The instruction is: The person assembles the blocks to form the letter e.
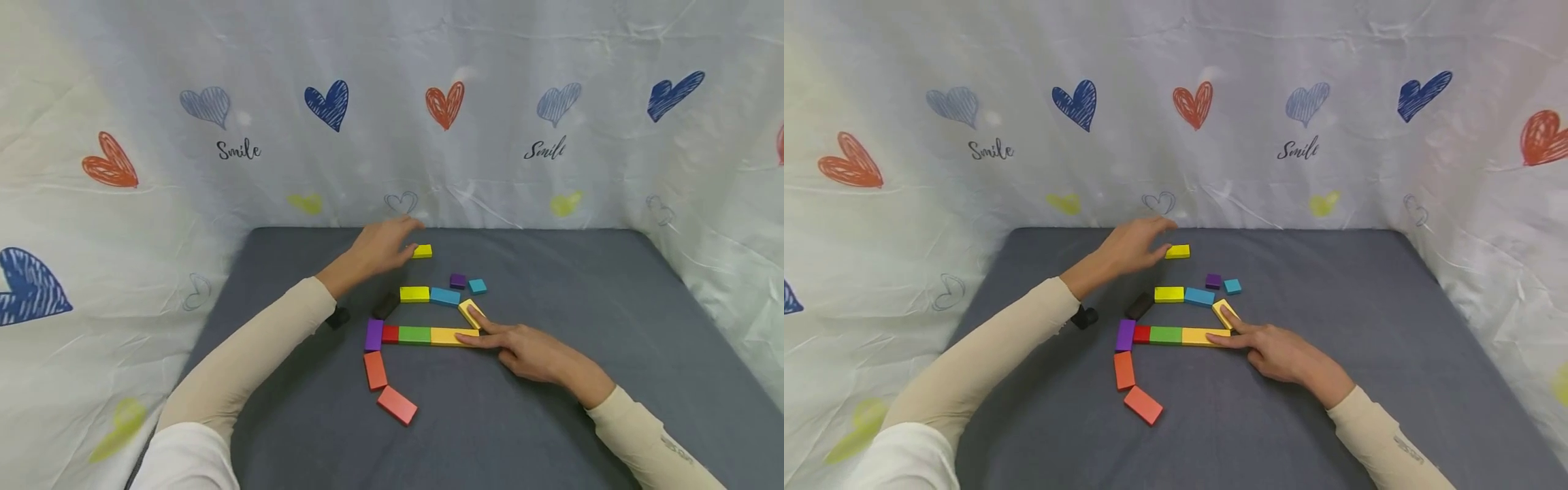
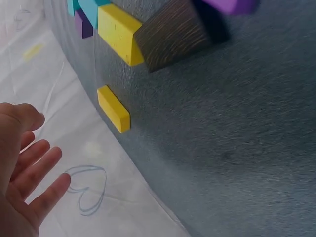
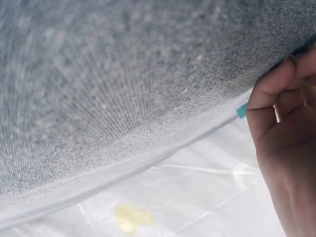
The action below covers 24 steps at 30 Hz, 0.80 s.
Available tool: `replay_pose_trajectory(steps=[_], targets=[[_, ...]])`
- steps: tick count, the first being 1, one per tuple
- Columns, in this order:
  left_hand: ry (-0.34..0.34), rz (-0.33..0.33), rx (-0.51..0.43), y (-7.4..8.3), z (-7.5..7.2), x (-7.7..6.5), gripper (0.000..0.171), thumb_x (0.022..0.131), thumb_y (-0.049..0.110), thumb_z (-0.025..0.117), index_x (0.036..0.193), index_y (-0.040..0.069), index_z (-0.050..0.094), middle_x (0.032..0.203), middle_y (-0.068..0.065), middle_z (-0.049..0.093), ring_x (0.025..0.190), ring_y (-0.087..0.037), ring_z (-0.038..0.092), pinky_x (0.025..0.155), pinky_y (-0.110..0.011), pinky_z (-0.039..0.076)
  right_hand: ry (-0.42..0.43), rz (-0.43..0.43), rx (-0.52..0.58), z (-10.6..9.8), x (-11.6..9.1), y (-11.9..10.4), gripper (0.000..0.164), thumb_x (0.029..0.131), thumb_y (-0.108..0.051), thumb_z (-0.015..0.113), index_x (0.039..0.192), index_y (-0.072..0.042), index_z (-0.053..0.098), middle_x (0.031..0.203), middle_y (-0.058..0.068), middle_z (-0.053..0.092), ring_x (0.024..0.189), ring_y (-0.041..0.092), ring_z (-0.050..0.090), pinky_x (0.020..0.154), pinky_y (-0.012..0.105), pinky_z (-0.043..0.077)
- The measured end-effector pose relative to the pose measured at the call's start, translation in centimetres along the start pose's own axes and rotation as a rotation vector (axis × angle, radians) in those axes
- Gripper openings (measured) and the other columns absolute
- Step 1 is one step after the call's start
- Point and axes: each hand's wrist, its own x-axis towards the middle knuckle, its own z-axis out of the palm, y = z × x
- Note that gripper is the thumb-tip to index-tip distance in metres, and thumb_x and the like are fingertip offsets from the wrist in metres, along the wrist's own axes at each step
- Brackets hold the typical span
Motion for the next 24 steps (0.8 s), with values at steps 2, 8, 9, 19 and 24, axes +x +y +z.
replay_pose_trajectory(steps=[2, 8, 9, 19, 24], targets=[[-0.018, -0.015, 0.009, -0.1, 0.1, 0.8, 0.047, 0.105, 0.027, 0.067, 0.149, 0.015, 0.058, 0.144, -0.002, 0.064, 0.118, -0.02, 0.067, 0.091, -0.038, 0.058, 0.014, -0.02, 0.001, 0.0, 0.1, 0.0, 0.085, 0.094, 0.016, 0.055, 0.158, -0.039, 0.05, 0.173, 0.01, 0.027, 0.068, 0.009, 0.052, 0.052, 0.021, 0.031], [-0.105, -0.045, 0.068, -0.5, 1.0, 2.3, 0.048, 0.104, 0.026, 0.07, 0.149, 0.013, 0.059, 0.144, -0.005, 0.063, 0.124, -0.023, 0.065, 0.101, -0.041, 0.056, 0.01, -0.032, -0.008, 0.1, 0.2, 0.2, 0.085, 0.094, 0.016, 0.054, 0.159, -0.039, 0.049, 0.173, 0.009, 0.026, 0.107, 0.03, 0.07, 0.055, 0.022, 0.036], [-0.119, -0.055, 0.076, -0.6, 1.1, 2.5, 0.049, 0.103, 0.026, 0.072, 0.148, 0.013, 0.059, 0.145, -0.006, 0.063, 0.125, -0.024, 0.065, 0.102, -0.041, 0.055, 0.008, -0.032, -0.007, 0.1, 0.2, 0.2, 0.085, 0.094, 0.016, 0.054, 0.159, -0.039, 0.048, 0.174, 0.009, 0.026, 0.112, 0.032, 0.07, 0.056, 0.022, 0.036], [-0.243, -0.1, 0.068, -1.3, 2.8, 3.8, 0.056, 0.103, 0.026, 0.071, 0.153, 0.007, 0.055, 0.151, -0.012, 0.058, 0.135, -0.028, 0.059, 0.111, -0.044, 0.05, 0.013, -0.017, 0.008, 0.0, 0.1, 0.2, 0.086, 0.094, 0.016, 0.053, 0.159, -0.039, 0.049, 0.174, 0.007, 0.025, 0.12, 0.03, 0.067, 0.055, 0.022, 0.035], [-0.286, -0.116, 0.057, -1.1, 3.7, 4.2, 0.058, 0.103, 0.026, 0.073, 0.154, 0.006, 0.054, 0.15, -0.014, 0.059, 0.133, -0.029, 0.06, 0.11, -0.046, 0.05, 0.015, -0.016, 0.009, 0.0, 0.0, 0.3, 0.086, 0.094, 0.016, 0.054, 0.159, -0.039, 0.048, 0.174, 0.007, 0.025, 0.124, 0.031, 0.066, 0.057, 0.022, 0.036]])
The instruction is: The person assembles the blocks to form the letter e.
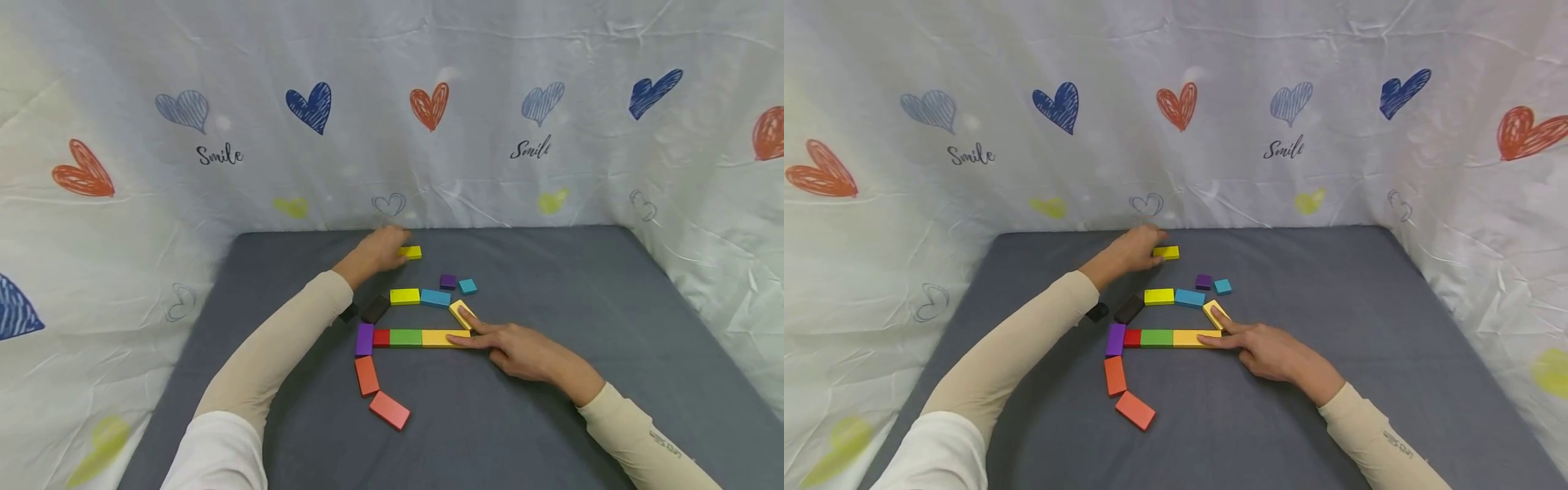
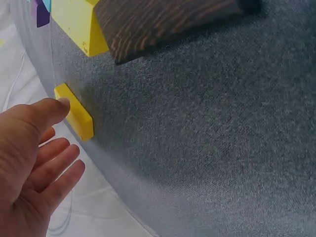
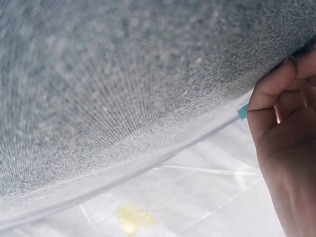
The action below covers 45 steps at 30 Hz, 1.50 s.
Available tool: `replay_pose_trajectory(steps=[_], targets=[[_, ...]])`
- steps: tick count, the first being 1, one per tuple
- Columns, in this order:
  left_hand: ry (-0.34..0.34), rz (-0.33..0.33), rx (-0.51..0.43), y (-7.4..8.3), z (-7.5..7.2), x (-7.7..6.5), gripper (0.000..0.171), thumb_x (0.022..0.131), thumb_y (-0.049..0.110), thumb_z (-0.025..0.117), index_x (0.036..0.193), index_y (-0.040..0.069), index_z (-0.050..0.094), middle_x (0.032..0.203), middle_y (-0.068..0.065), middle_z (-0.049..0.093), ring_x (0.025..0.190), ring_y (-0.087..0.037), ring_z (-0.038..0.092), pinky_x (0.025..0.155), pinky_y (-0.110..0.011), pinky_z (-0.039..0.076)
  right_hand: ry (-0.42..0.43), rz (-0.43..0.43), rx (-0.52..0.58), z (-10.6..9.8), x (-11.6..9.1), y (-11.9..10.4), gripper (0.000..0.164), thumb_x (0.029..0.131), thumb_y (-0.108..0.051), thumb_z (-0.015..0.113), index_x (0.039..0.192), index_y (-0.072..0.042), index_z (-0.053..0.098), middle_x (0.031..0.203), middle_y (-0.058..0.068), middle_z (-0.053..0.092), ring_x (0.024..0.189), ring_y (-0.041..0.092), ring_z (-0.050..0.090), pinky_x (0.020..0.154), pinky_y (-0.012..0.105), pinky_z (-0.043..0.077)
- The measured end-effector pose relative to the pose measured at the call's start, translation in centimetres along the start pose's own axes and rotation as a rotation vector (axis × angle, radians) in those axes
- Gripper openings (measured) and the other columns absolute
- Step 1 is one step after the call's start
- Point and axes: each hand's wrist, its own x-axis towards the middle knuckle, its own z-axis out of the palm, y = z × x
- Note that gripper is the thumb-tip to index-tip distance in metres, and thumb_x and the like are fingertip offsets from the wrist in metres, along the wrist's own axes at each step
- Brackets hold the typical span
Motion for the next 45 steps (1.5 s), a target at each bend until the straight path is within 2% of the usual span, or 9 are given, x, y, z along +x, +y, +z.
replay_pose_trajectory(steps=[3, 7, 15, 24, 29, 36, 41, 43, 45], targets=[[-0.004, -0.006, 0.009, 0.1, 0.2, 0.3, 0.056, 0.102, 0.026, 0.073, 0.152, 0.006, 0.056, 0.145, -0.013, 0.062, 0.127, -0.028, 0.063, 0.106, -0.044, 0.052, 0.008, -0.013, 0.002, 0.0, 0.0, 0.1, 0.087, 0.093, 0.017, 0.054, 0.159, -0.038, 0.048, 0.174, 0.008, 0.025, 0.127, 0.033, 0.064, 0.059, 0.023, 0.039], [-0.021, -0.016, 0.01, 0.4, 0.5, 0.5, 0.051, 0.103, 0.024, 0.073, 0.148, 0.006, 0.059, 0.138, -0.012, 0.064, 0.116, -0.025, 0.065, 0.101, -0.043, 0.055, 0.008, -0.011, 0.004, 0.0, -0.1, 0.1, 0.086, 0.093, 0.017, 0.054, 0.159, -0.038, 0.049, 0.174, 0.008, 0.024, 0.129, 0.033, 0.063, 0.056, 0.022, 0.035], [-0.016, -0.005, 0.0, 0.6, 1.8, 0.8, 0.045, 0.104, 0.014, 0.069, 0.148, 0.007, 0.059, 0.139, -0.011, 0.066, 0.123, -0.026, 0.065, 0.105, -0.042, 0.053, 0.011, -0.011, 0.003, 0.1, 0.0, 0.2, 0.086, 0.092, 0.017, 0.054, 0.158, -0.038, 0.05, 0.175, 0.007, 0.023, 0.125, 0.032, 0.066, 0.053, 0.021, 0.031], [0.015, 0.005, -0.03, 0.5, 1.8, -0.1, 0.041, 0.103, 0.009, 0.067, 0.144, 0.006, 0.063, 0.136, -0.01, 0.066, 0.118, -0.026, 0.065, 0.102, -0.043, 0.054, 0.017, -0.015, -0.001, -0.1, 0.0, 0.0, 0.085, 0.092, 0.016, 0.054, 0.158, -0.038, 0.051, 0.173, 0.008, 0.027, 0.114, 0.025, 0.068, 0.054, 0.021, 0.033], [0.047, 0.022, -0.058, 0.3, 1.5, -1.0, 0.043, 0.102, 0.012, 0.069, 0.145, 0.009, 0.062, 0.137, -0.009, 0.065, 0.115, -0.025, 0.063, 0.1, -0.044, 0.055, 0.016, -0.015, -0.004, -0.1, -0.1, -0.1, 0.084, 0.092, 0.016, 0.053, 0.158, -0.037, 0.051, 0.173, 0.008, 0.028, 0.105, 0.024, 0.069, 0.053, 0.02, 0.031], [0.098, 0.047, -0.126, 0.1, 1.3, -2.9, 0.042, 0.101, 0.019, 0.069, 0.143, 0.016, 0.064, 0.137, -0.003, 0.065, 0.103, -0.019, 0.061, 0.089, -0.04, 0.056, 0.018, -0.013, 0.004, 0.0, -0.1, -0.1, 0.084, 0.093, 0.017, 0.052, 0.158, -0.037, 0.051, 0.173, 0.01, 0.026, 0.111, 0.029, 0.07, 0.053, 0.021, 0.031], [0.139, 0.09, -0.147, 0.1, 1.0, -5.0, 0.043, 0.099, 0.02, 0.071, 0.141, 0.017, 0.066, 0.135, 0.0, 0.065, 0.102, -0.016, 0.062, 0.088, -0.037, 0.057, 0.016, -0.015, -0.008, 0.0, -0.1, -0.1, 0.085, 0.092, 0.017, 0.052, 0.158, -0.038, 0.051, 0.174, 0.009, 0.026, 0.108, 0.027, 0.07, 0.052, 0.02, 0.028], [0.152, 0.107, -0.154, 0.2, 0.9, -5.9, 0.043, 0.098, 0.021, 0.072, 0.141, 0.017, 0.066, 0.135, 0.001, 0.066, 0.103, -0.015, 0.062, 0.089, -0.036, 0.057, 0.007, -0.014, -0.006, -0.1, -0.1, -0.1, 0.086, 0.092, 0.017, 0.052, 0.158, -0.038, 0.05, 0.174, 0.009, 0.025, 0.101, 0.027, 0.07, 0.052, 0.021, 0.029], [0.167, 0.126, -0.16, 0.4, 0.8, -6.9, 0.043, 0.098, 0.022, 0.073, 0.141, 0.017, 0.066, 0.135, 0.002, 0.065, 0.103, -0.014, 0.063, 0.088, -0.035, 0.057, 0.006, -0.015, 0.0, -0.1, -0.1, -0.1, 0.085, 0.092, 0.017, 0.052, 0.158, -0.038, 0.05, 0.174, 0.009, 0.025, 0.104, 0.029, 0.07, 0.053, 0.021, 0.032]])
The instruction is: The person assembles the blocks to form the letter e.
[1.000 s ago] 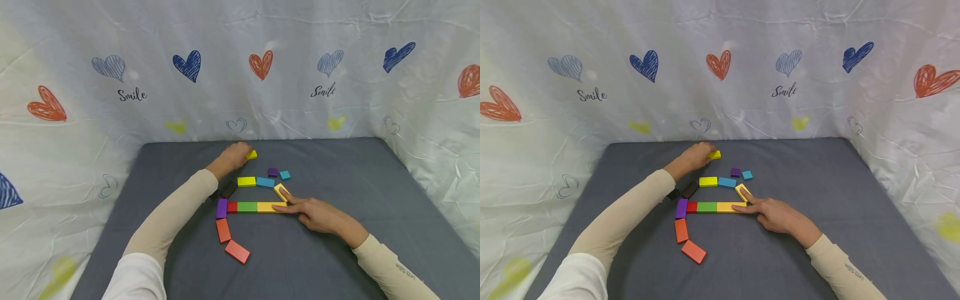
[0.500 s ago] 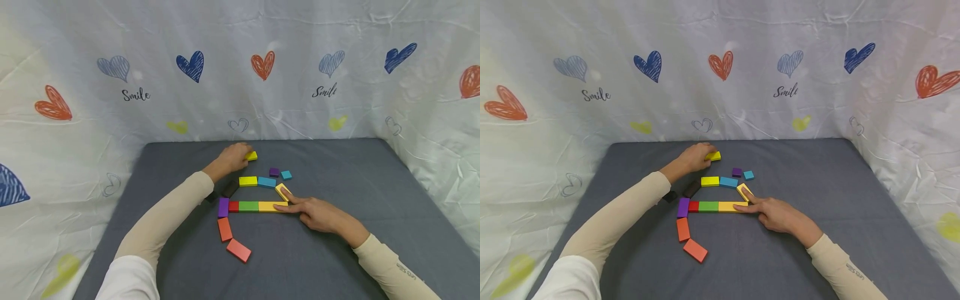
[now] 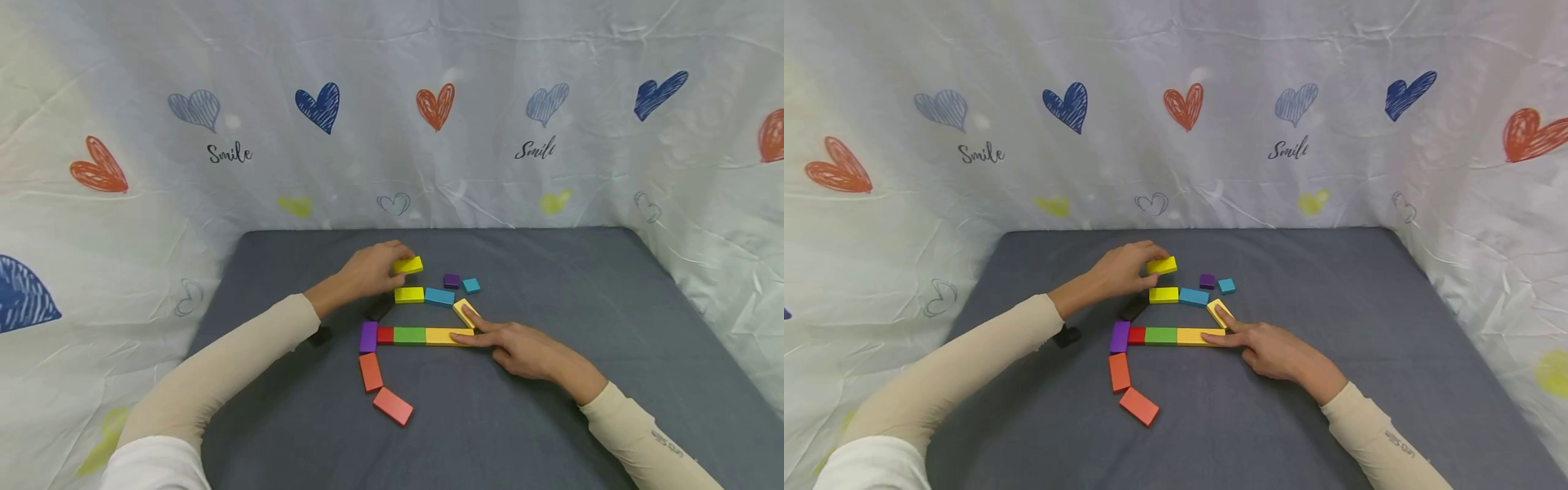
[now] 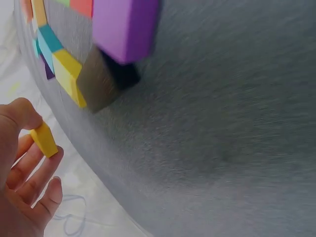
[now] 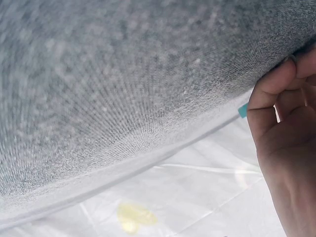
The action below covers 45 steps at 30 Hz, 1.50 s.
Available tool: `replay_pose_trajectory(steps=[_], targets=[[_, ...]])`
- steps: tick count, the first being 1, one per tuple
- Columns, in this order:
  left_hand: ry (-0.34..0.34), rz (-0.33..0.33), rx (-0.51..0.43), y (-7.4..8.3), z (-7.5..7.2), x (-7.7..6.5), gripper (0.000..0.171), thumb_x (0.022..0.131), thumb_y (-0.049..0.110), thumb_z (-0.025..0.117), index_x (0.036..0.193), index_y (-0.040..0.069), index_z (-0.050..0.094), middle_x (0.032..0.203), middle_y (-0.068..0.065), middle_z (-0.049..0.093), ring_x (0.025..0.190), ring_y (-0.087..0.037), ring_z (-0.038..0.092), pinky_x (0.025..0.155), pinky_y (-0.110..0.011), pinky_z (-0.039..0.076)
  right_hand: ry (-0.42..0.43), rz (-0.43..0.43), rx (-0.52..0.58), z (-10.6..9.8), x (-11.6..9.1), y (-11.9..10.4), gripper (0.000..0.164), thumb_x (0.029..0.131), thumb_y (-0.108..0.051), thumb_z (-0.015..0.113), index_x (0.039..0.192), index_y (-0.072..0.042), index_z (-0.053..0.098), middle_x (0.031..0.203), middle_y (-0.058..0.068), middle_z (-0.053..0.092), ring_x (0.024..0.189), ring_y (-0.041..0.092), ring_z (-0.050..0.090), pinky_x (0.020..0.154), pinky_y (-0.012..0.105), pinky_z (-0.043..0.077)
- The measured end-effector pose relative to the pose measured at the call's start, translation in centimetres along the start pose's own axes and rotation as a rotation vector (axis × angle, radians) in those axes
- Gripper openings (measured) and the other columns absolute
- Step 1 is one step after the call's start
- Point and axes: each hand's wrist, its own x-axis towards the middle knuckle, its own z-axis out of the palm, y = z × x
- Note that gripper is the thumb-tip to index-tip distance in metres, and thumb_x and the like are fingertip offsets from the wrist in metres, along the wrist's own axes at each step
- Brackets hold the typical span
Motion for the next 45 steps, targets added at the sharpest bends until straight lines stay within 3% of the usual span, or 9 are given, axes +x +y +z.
replay_pose_trajectory(steps=[6, 8, 10, 15, 21, 24, 31, 37, 45], targets=[[0.03, 0.067, -0.045, 1.0, -0.4, -3.1, 0.043, 0.098, 0.024, 0.069, 0.141, 0.018, 0.066, 0.13, 0.004, 0.065, 0.102, -0.016, 0.065, 0.08, -0.03, 0.055, 0.001, -0.003, 0.013, 0.1, 0.1, 0.2, 0.085, 0.093, 0.017, 0.053, 0.158, -0.038, 0.051, 0.173, 0.009, 0.026, 0.113, 0.031, 0.069, 0.053, 0.021, 0.033], [0.03, 0.089, -0.063, 1.5, -0.5, -4.2, 0.043, 0.098, 0.025, 0.068, 0.14, 0.019, 0.067, 0.126, 0.005, 0.065, 0.098, -0.017, 0.065, 0.075, -0.029, 0.054, -0.003, -0.006, 0.016, 0.1, 0.1, 0.2, 0.085, 0.093, 0.017, 0.054, 0.158, -0.039, 0.051, 0.173, 0.01, 0.026, 0.105, 0.027, 0.07, 0.052, 0.021, 0.032], [0.029, 0.113, -0.08, 2.2, -0.6, -5.2, 0.042, 0.098, 0.026, 0.068, 0.14, 0.02, 0.067, 0.123, 0.006, 0.065, 0.095, -0.017, 0.065, 0.074, -0.027, 0.053, -0.009, -0.002, 0.018, 0.1, 0.1, 0.1, 0.085, 0.094, 0.016, 0.053, 0.158, -0.038, 0.05, 0.173, 0.01, 0.025, 0.086, 0.019, 0.067, 0.052, 0.021, 0.03], [0.007, 0.156, -0.106, 4.0, -0.5, -7.5, 0.041, 0.099, 0.028, 0.068, 0.14, 0.022, 0.067, 0.122, 0.008, 0.064, 0.09, -0.015, 0.064, 0.073, -0.025, 0.052, -0.013, 0.001, 0.013, 0.0, 0.1, -0.1, 0.084, 0.094, 0.016, 0.053, 0.158, -0.038, 0.051, 0.173, 0.01, 0.026, 0.06, 0.005, 0.043, 0.052, 0.02, 0.031], [-0.03, 0.183, -0.146, 5.9, 0.0, -9.7, 0.042, 0.098, 0.028, 0.069, 0.14, 0.025, 0.067, 0.129, 0.01, 0.065, 0.096, -0.012, 0.061, 0.076, -0.024, 0.052, -0.008, -0.006, -0.002, -0.1, 0.1, -0.1, 0.084, 0.094, 0.016, 0.054, 0.158, -0.038, 0.05, 0.173, 0.01, 0.027, 0.058, 0.003, 0.037, 0.052, 0.02, 0.033], [-0.042, 0.206, -0.17, 6.7, 0.3, -10.6, 0.041, 0.098, 0.027, 0.071, 0.139, 0.024, 0.068, 0.127, 0.01, 0.065, 0.095, -0.013, 0.063, 0.076, -0.021, 0.052, -0.014, 0.0, 0.016, -0.1, 0.1, -0.1, 0.085, 0.093, 0.017, 0.054, 0.158, -0.038, 0.05, 0.173, 0.01, 0.026, 0.061, 0.005, 0.043, 0.052, 0.021, 0.033], [-0.108, 0.228, -0.208, 8.6, 1.0, -12.2, 0.044, 0.097, 0.027, 0.072, 0.14, 0.023, 0.068, 0.126, 0.01, 0.065, 0.101, -0.007, 0.06, 0.083, -0.016, 0.051, -0.019, 0.01, 0.013, 0.0, 0.1, 0.0, 0.085, 0.094, 0.016, 0.054, 0.159, -0.038, 0.049, 0.174, 0.009, 0.025, 0.057, 0.003, 0.034, 0.051, 0.02, 0.03], [-0.122, 0.298, -0.247, 9.9, 2.2, -13.4, 0.037, 0.097, 0.028, 0.076, 0.133, 0.023, 0.072, 0.113, 0.014, 0.065, 0.091, -0.004, 0.061, 0.076, -0.009, 0.046, -0.009, 0.002, 0.006, 0.0, 0.0, -0.1, 0.084, 0.094, 0.015, 0.055, 0.159, -0.037, 0.05, 0.173, 0.01, 0.026, 0.082, 0.013, 0.061, 0.055, 0.021, 0.036], [-0.148, 0.362, -0.302, 10.6, 3.8, -14.5, 0.036, 0.097, 0.029, 0.076, 0.131, 0.022, 0.072, 0.109, 0.014, 0.066, 0.087, 0.0, 0.059, 0.078, -0.008, 0.044, 0.007, -0.022, 0.005, 0.1, 0.1, -0.1, 0.084, 0.093, 0.017, 0.055, 0.159, -0.036, 0.05, 0.172, 0.013, 0.027, 0.108, 0.024, 0.067, 0.064, 0.022, 0.042]])
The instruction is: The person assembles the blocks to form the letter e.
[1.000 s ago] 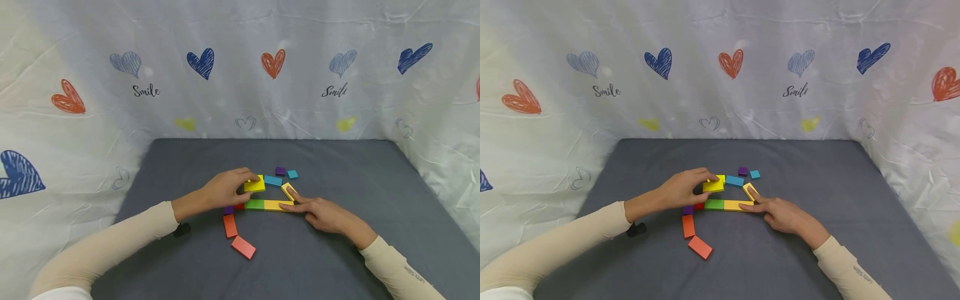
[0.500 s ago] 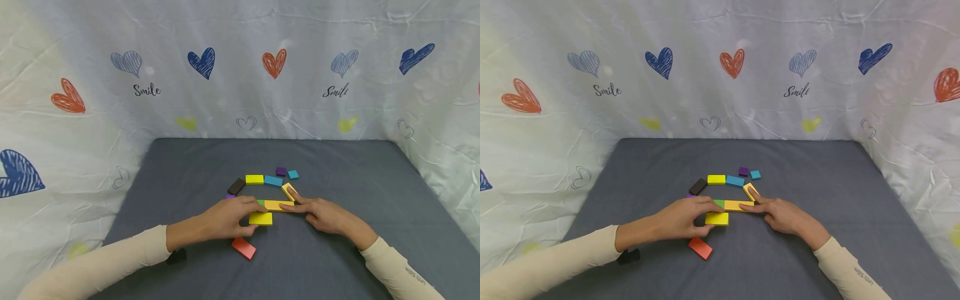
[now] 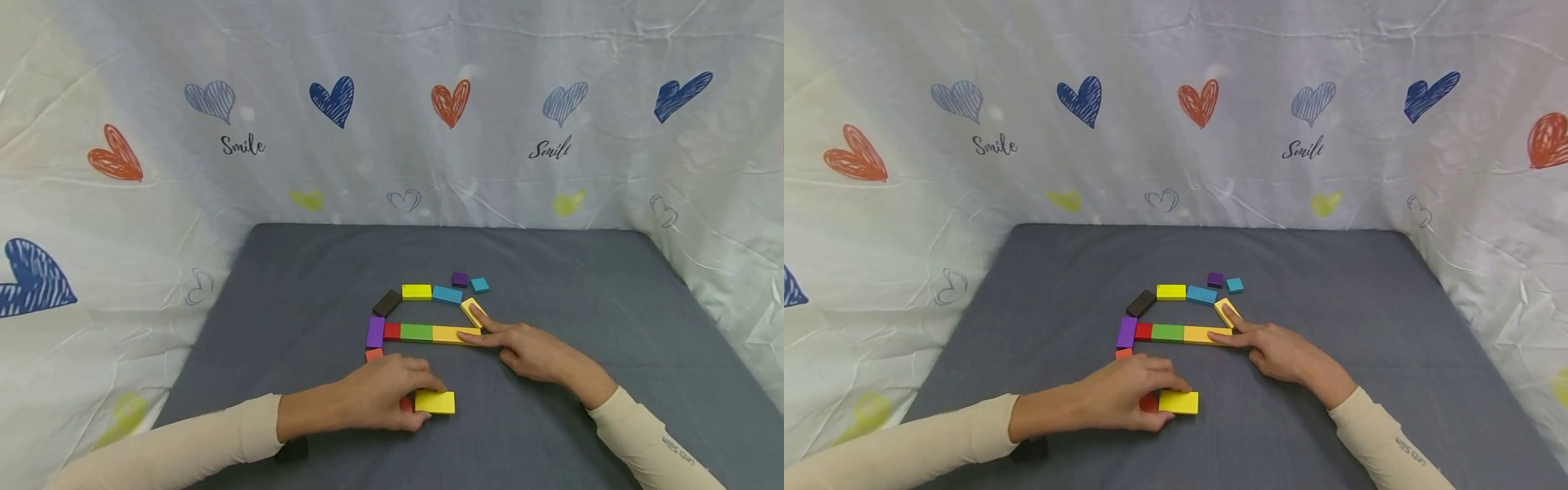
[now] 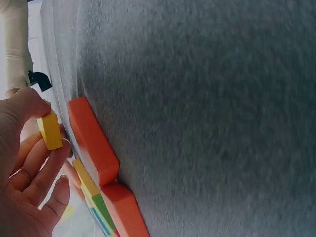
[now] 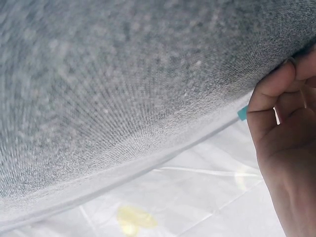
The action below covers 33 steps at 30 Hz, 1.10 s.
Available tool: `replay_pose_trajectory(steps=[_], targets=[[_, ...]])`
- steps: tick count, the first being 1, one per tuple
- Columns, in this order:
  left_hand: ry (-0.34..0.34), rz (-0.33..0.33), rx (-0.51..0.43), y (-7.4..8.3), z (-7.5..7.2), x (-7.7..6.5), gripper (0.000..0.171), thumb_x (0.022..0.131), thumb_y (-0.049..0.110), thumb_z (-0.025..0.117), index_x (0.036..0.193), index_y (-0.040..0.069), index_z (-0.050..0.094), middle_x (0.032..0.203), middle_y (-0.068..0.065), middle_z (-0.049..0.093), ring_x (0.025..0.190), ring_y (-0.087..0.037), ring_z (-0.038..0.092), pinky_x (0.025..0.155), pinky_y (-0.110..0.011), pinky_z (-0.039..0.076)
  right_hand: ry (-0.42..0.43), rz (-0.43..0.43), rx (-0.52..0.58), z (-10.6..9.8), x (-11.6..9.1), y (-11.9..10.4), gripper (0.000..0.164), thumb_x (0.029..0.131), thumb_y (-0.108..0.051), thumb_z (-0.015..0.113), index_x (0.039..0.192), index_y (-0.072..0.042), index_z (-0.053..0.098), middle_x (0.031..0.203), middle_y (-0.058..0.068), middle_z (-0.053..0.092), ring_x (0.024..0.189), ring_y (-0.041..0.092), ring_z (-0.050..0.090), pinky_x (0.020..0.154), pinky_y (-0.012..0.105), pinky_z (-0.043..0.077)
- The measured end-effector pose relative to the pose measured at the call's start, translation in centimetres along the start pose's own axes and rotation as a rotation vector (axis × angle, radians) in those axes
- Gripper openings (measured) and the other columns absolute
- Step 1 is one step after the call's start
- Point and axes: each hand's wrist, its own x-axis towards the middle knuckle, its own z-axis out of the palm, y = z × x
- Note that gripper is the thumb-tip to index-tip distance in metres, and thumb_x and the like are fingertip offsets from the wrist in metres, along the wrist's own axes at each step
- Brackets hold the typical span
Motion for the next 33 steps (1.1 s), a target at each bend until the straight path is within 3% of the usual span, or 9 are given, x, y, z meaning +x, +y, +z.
replay_pose_trajectory(steps=[9, 11, 16, 26, 33], targets=[[-0.05, 0.005, 0.063, 0.4, 1.1, -0.1, 0.037, 0.097, 0.036, 0.076, 0.132, 0.026, 0.072, 0.108, 0.019, 0.064, 0.083, 0.008, 0.049, 0.08, -0.015, 0.04, -0.014, 0.025, 0.0, 0.1, 0.0, 0.0, 0.084, 0.094, 0.016, 0.055, 0.158, -0.038, 0.051, 0.173, 0.01, 0.026, 0.081, 0.014, 0.06, 0.053, 0.021, 0.035], [-0.059, 0.0, 0.076, 0.5, 1.3, -0.1, 0.037, 0.098, 0.037, 0.076, 0.133, 0.027, 0.072, 0.108, 0.019, 0.064, 0.083, 0.008, 0.048, 0.081, -0.016, 0.04, -0.012, 0.024, 0.001, 0.1, 0.0, 0.0, 0.084, 0.094, 0.016, 0.055, 0.158, -0.038, 0.05, 0.173, 0.011, 0.026, 0.086, 0.016, 0.063, 0.055, 0.021, 0.037], [-0.074, 0.011, 0.101, 0.5, 1.6, 0.0, 0.037, 0.098, 0.038, 0.075, 0.134, 0.027, 0.072, 0.109, 0.019, 0.065, 0.086, 0.01, 0.048, 0.089, -0.02, 0.04, -0.01, 0.015, 0.01, 0.0, 0.0, -0.1, 0.083, 0.094, 0.016, 0.055, 0.159, -0.036, 0.05, 0.173, 0.012, 0.025, 0.117, 0.029, 0.067, 0.067, 0.023, 0.043], [-0.093, -0.011, 0.119, 0.4, 1.9, 0.2, 0.037, 0.098, 0.039, 0.075, 0.134, 0.029, 0.071, 0.117, 0.02, 0.067, 0.097, 0.008, 0.053, 0.092, -0.032, 0.033, -0.007, 0.005, 0.008, 0.1, 0.1, 0.1, 0.082, 0.095, 0.015, 0.055, 0.159, -0.036, 0.049, 0.173, 0.012, 0.025, 0.124, 0.031, 0.065, 0.072, 0.024, 0.044], [-0.084, -0.02, 0.166, 0.6, 1.9, 0.2, 0.037, 0.098, 0.041, 0.075, 0.133, 0.029, 0.072, 0.11, 0.019, 0.065, 0.092, 0.007, 0.051, 0.089, -0.034, 0.03, 0.001, 0.006, 0.001, 0.1, 0.1, 0.1, 0.082, 0.095, 0.015, 0.055, 0.159, -0.036, 0.05, 0.173, 0.012, 0.026, 0.129, 0.033, 0.063, 0.07, 0.024, 0.044]])
